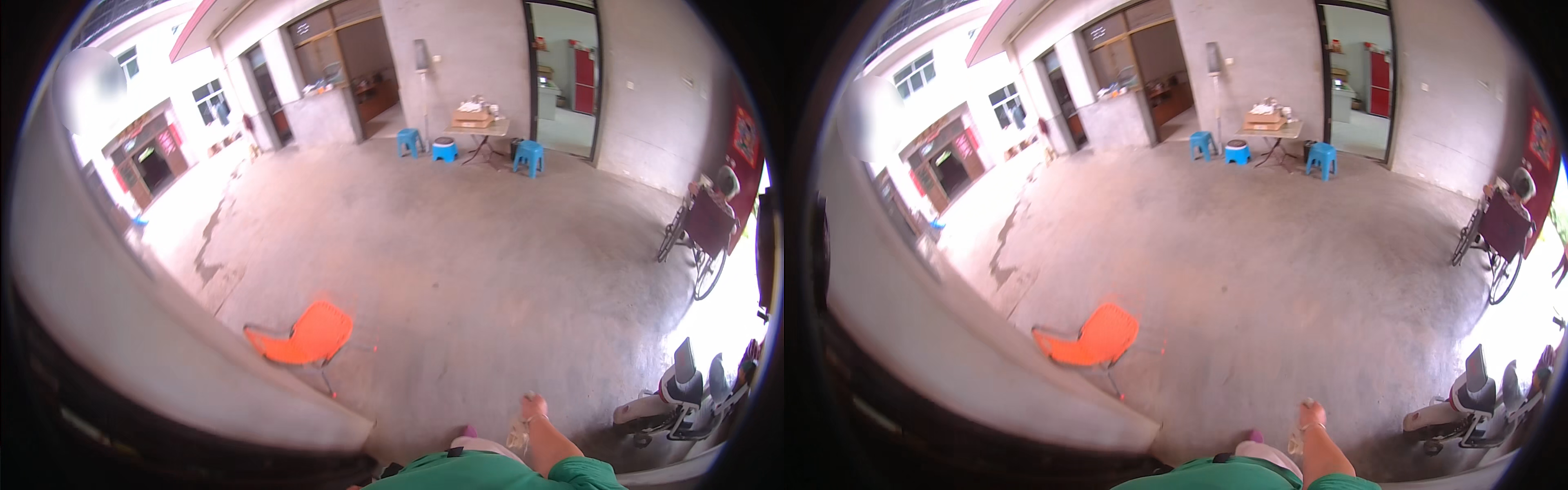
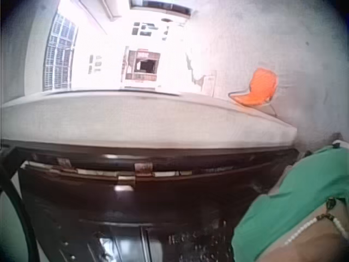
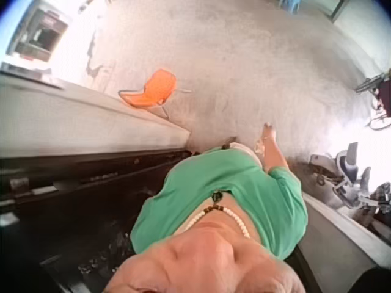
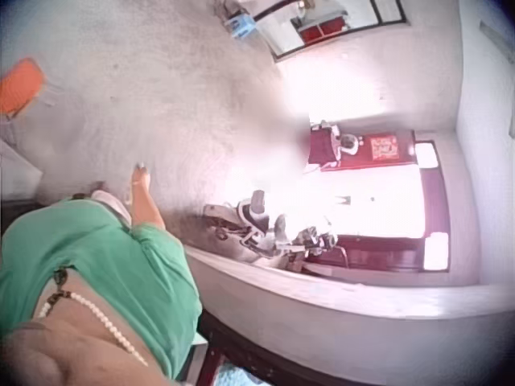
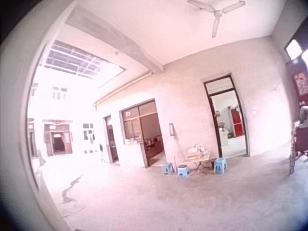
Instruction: The person wipes the exterior and vents of a cooling unit with a cloth, checks a wall outlet, organizes folded blankets on a storage cabinet, and wipes the edge of a door.
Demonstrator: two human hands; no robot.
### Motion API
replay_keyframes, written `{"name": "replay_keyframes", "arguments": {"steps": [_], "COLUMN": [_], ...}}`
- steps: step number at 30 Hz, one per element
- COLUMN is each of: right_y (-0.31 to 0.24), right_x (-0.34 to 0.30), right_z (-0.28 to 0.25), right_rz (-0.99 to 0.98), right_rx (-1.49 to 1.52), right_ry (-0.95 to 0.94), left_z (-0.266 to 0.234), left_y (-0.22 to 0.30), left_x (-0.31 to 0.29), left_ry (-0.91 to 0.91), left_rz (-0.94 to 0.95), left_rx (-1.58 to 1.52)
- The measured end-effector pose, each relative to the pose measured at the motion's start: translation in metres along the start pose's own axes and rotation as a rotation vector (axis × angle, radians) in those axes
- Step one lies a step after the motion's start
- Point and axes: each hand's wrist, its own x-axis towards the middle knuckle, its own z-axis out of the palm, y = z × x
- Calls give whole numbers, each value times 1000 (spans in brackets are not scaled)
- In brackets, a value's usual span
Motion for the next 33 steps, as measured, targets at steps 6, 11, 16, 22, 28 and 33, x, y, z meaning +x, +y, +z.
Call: {"name": "replay_keyframes", "arguments": {"steps": [6, 11, 16, 22, 28, 33], "right_y": [-256, -366, -450, -514, -563, -641], "right_x": [55, 132, 196, 272, 382, 492], "right_z": [-44, -48, -44, -26, 15, 78], "right_rz": [-67, -106, -294, -225, -172, -432], "right_rx": [797, 1331, 1430, 1171, 907, 366], "right_ry": [-544, -727, -1050, -746, -536, -524], "left_z": [-69, -149, -263, -359, -408, -443], "left_y": [97, 239, 539, 708, 756, 763], "left_x": [123, 262, 269, 299, 407, 512], "left_ry": [-169, 605, -370, -407, -456, -302], "left_rz": [290, 1410, 313, 543, 488, 535], "left_rx": [536, 668, -1030, -1548, -1540, -1487]}}
